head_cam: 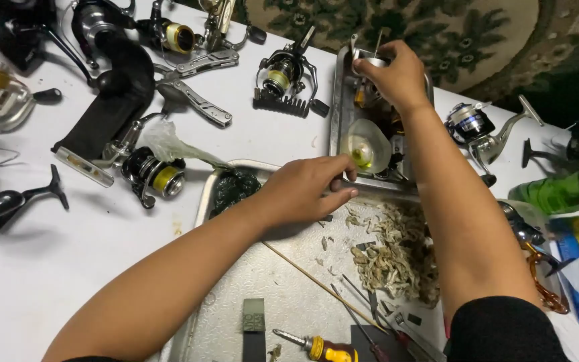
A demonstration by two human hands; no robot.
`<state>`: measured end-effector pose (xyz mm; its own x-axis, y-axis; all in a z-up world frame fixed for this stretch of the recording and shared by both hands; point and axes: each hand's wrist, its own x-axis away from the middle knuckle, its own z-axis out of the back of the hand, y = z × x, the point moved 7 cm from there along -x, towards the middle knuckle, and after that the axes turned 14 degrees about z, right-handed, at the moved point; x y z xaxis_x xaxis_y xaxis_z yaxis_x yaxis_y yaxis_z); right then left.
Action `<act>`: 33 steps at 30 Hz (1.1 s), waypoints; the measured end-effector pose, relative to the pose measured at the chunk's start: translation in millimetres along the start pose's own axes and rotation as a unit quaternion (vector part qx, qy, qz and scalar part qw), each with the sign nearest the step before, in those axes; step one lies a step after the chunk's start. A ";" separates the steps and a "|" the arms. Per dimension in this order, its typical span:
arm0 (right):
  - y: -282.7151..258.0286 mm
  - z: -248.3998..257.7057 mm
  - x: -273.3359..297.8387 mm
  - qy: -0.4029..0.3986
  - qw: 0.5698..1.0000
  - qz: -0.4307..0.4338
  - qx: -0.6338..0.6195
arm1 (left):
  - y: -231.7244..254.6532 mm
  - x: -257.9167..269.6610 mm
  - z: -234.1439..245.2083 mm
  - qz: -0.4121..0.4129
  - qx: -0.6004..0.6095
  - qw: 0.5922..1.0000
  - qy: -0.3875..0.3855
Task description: Disassembling, cleaning debris from, and reassembling a fishing reel using hand tools.
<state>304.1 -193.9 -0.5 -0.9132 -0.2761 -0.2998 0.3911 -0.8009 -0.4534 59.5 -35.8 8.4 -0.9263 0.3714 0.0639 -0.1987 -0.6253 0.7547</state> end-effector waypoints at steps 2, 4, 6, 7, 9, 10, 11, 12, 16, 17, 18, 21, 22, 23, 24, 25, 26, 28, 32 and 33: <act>-4.6 4.1 4.9 0.020 1.000 0.021 -0.011 | -0.6 0.7 3.4 0.015 0.006 1.000 0.002; -12.6 11.2 12.4 0.039 0.998 0.040 -0.022 | -5.2 -1.5 3.1 0.030 0.012 0.999 0.003; -34.1 26.7 22.1 0.076 0.988 0.138 -0.002 | -7.5 -7.3 0.4 0.006 0.010 1.000 0.017; -34.4 32.9 25.6 0.079 0.987 0.139 0.000 | -2.0 -2.5 4.5 0.003 0.009 1.000 0.018; -53.9 51.2 38.4 0.127 0.950 0.279 0.048 | 3.5 5.6 14.7 0.038 0.061 0.997 0.032; -61.2 61.5 45.4 0.130 0.950 0.279 0.051 | 0.0 1.3 11.4 0.035 0.059 0.997 0.032; -71.3 72.4 55.2 0.145 0.941 0.301 0.051 | -1.8 -1.5 12.3 0.013 0.072 0.995 0.063; -81.3 82.9 65.4 0.160 0.931 0.323 0.052 | -3.9 -3.9 13.0 -0.009 0.084 0.992 0.094; -119.3 108.4 112.6 0.178 0.911 0.368 0.055 | 1.0 0.3 15.3 0.022 0.160 0.980 0.113; -128.4 110.1 125.0 0.179 0.907 0.378 0.046 | 5.6 2.7 16.1 -0.003 0.189 0.975 0.114; -137.6 111.7 137.5 0.179 0.903 0.389 0.038 | 10.1 5.5 17.0 -0.029 0.219 0.969 0.115; -166.8 114.1 178.4 0.188 0.896 0.401 0.028 | 17.9 16.3 4.0 -0.020 0.172 0.979 0.109; -171.7 112.9 188.3 0.190 0.896 0.400 0.028 | 19.1 18.3 2.1 -0.021 0.171 0.979 0.107; -175.6 111.6 198.6 0.192 0.899 0.394 0.004 | 26.1 25.5 6.0 -0.086 0.217 0.964 0.131; -179.5 110.2 208.8 0.194 0.901 0.388 -0.021 | 31.9 33.7 9.9 -0.152 0.261 0.941 0.153; -183.4 110.3 216.0 0.195 0.902 0.385 -0.021 | 33.8 36.7 9.1 -0.151 0.261 0.942 0.150; -186.2 111.8 223.2 0.204 0.903 0.377 -0.027 | 35.7 40.2 9.9 -0.161 0.290 0.932 0.146; -190.3 114.9 233.3 0.216 0.905 0.366 -0.031 | 37.4 43.3 12.5 -0.173 0.319 0.921 0.139; -192.2 112.9 246.6 0.111 0.931 0.341 -0.066 | 22.6 31.8 13.8 -0.179 0.346 0.908 0.153; -194.3 111.2 255.3 0.069 0.931 0.351 -0.067 | 16.3 29.4 12.5 -0.190 0.333 0.904 0.190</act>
<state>-17.8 -167.9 104.4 -0.4065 -0.6289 -0.6628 0.9059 -0.3720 -0.2026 33.1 -26.5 30.8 -0.8999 0.1300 -0.4163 -0.4063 0.0970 0.9086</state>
